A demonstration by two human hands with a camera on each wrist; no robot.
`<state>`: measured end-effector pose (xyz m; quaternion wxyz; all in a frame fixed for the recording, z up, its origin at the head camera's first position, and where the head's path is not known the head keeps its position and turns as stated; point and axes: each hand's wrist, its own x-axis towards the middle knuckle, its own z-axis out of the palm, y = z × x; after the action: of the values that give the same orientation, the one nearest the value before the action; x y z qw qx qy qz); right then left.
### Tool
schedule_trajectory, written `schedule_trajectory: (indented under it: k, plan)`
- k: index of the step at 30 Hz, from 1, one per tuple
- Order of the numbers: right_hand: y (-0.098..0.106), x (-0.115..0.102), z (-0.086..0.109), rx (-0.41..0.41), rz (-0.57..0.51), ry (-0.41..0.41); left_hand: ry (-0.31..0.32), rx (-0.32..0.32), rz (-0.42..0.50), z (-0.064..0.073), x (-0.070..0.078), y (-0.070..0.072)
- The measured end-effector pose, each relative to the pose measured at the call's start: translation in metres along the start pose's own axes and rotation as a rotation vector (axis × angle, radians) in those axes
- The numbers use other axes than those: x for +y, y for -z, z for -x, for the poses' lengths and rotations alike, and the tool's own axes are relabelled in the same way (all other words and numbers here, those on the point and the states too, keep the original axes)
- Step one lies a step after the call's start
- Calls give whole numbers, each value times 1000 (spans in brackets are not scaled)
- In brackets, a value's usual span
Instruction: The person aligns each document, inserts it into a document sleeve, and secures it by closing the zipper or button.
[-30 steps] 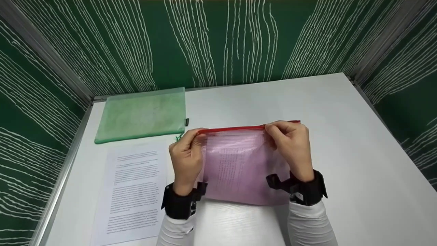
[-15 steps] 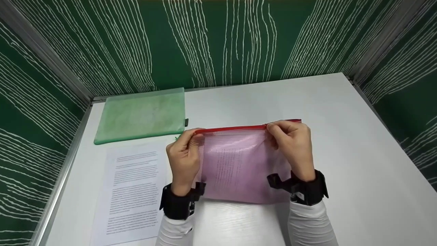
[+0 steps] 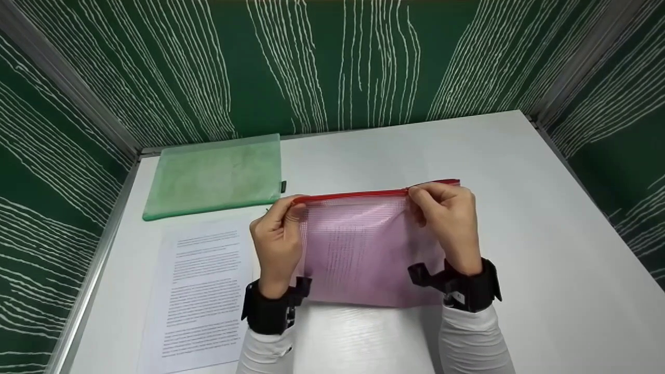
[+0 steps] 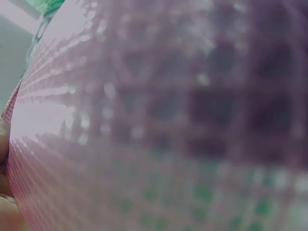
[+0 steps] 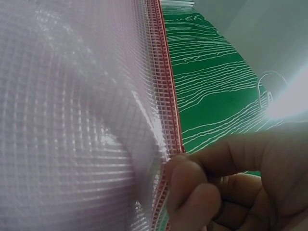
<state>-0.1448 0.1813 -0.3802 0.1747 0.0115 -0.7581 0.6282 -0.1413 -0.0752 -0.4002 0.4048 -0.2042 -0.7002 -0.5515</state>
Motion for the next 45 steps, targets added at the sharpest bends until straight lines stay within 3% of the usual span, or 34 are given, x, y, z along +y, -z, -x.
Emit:
schedule_trajectory:
  k: [31, 45]
  plan:
    - [7, 0, -1, 14, -17, -75, 18, 30, 12, -2, -1, 7]
    - [8, 2, -3, 42, 13, -43, 12, 39, 1, -3, -1, 8]
